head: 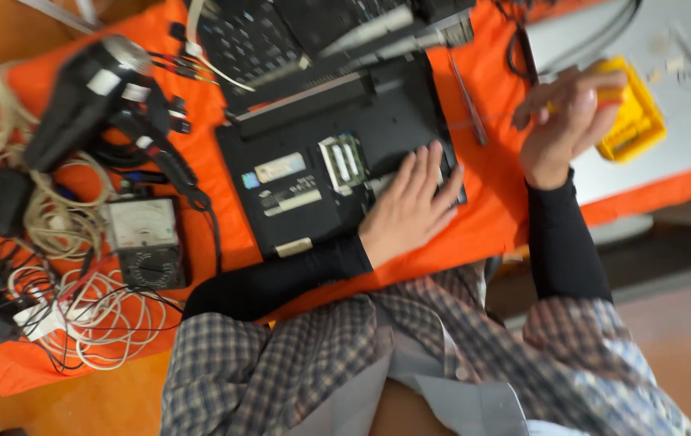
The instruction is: The person is repairing a laptop by unscrewing the back panel using a screwdriver.
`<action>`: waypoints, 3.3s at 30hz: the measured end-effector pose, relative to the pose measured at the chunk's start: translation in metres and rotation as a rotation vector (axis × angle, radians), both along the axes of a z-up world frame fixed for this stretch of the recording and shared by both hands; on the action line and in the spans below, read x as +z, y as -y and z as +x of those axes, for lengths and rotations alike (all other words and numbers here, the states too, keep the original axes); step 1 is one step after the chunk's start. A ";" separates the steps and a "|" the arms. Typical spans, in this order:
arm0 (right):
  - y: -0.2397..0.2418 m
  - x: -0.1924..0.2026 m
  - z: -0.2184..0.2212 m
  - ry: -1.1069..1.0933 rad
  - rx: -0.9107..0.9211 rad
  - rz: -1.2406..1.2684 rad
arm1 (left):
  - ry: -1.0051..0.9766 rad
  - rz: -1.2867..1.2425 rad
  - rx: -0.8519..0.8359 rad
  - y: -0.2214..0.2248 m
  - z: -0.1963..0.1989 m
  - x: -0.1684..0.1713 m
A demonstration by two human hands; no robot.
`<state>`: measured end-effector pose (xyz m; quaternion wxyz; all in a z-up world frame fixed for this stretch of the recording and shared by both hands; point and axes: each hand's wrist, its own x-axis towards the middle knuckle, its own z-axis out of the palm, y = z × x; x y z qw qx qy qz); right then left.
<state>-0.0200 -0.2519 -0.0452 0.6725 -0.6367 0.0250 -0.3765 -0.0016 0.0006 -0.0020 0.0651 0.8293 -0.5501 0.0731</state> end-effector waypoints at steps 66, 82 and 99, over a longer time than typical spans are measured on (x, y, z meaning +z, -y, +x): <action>-0.018 0.071 0.034 0.021 0.259 -0.485 | 0.073 -0.002 0.031 0.001 -0.001 -0.010; -0.015 0.065 0.033 0.050 0.357 -0.463 | 0.056 -0.005 0.032 0.001 -0.001 -0.005; -0.019 0.071 0.033 0.050 0.352 -0.538 | 0.079 0.021 0.038 0.002 -0.002 -0.010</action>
